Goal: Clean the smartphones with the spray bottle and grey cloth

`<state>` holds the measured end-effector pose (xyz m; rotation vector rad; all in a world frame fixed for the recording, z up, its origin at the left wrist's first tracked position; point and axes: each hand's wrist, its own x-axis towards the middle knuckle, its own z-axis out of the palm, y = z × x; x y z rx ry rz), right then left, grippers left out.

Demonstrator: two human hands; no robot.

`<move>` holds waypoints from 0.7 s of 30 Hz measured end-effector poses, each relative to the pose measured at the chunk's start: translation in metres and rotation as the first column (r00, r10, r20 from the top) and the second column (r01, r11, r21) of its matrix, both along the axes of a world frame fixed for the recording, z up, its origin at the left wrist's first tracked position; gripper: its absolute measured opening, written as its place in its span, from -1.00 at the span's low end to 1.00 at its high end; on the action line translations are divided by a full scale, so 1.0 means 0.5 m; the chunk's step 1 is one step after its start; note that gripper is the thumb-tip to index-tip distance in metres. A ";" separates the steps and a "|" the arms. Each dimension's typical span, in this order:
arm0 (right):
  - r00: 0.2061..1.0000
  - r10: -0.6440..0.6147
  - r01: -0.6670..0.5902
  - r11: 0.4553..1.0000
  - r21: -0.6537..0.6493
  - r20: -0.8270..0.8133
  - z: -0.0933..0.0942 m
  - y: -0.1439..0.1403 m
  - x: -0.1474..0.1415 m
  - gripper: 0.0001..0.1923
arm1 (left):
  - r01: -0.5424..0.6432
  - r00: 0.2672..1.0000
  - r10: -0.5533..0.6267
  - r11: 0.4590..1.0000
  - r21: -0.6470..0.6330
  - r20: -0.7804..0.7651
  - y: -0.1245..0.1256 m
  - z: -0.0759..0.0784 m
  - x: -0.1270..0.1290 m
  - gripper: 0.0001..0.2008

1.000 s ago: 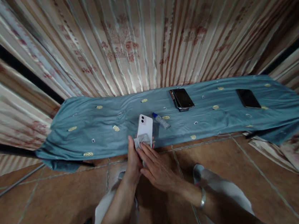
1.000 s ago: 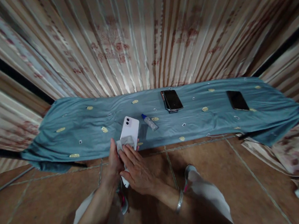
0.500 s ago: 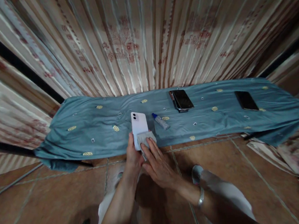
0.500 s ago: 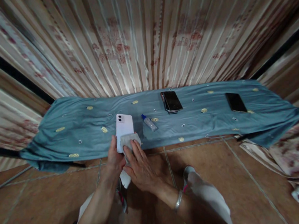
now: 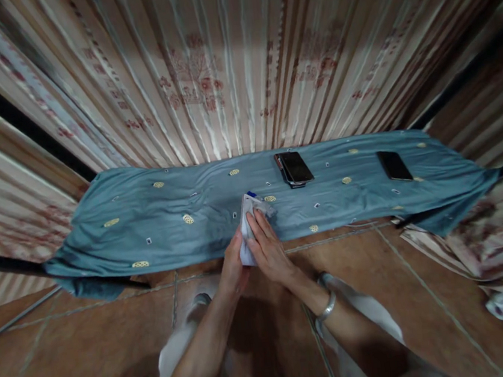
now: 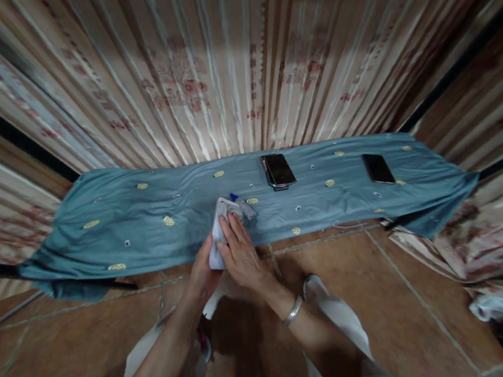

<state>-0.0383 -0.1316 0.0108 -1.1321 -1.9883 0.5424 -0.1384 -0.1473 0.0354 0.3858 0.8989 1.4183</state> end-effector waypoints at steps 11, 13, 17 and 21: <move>1.000 0.002 -0.004 0.999 0.052 0.027 0.035 0.030 0.060 -0.39 | 0.094 0.994 -0.093 0.996 0.013 -0.058 -0.047 0.029 0.023 -0.50; 1.000 -0.005 0.004 0.999 0.040 0.018 0.042 0.020 0.074 -0.39 | 0.098 0.993 -0.097 0.995 0.016 -0.064 -0.057 0.042 0.030 -0.49; 1.000 -0.018 0.018 0.999 0.035 -0.015 0.063 -0.004 0.089 -0.39 | 0.103 0.994 -0.101 0.994 0.042 -0.042 -0.090 0.069 0.043 -0.48; 0.994 -0.040 0.043 0.999 0.025 -0.101 0.087 -0.039 0.091 -0.43 | 0.086 0.995 -0.084 0.995 0.048 -0.051 -0.149 0.087 0.041 -0.46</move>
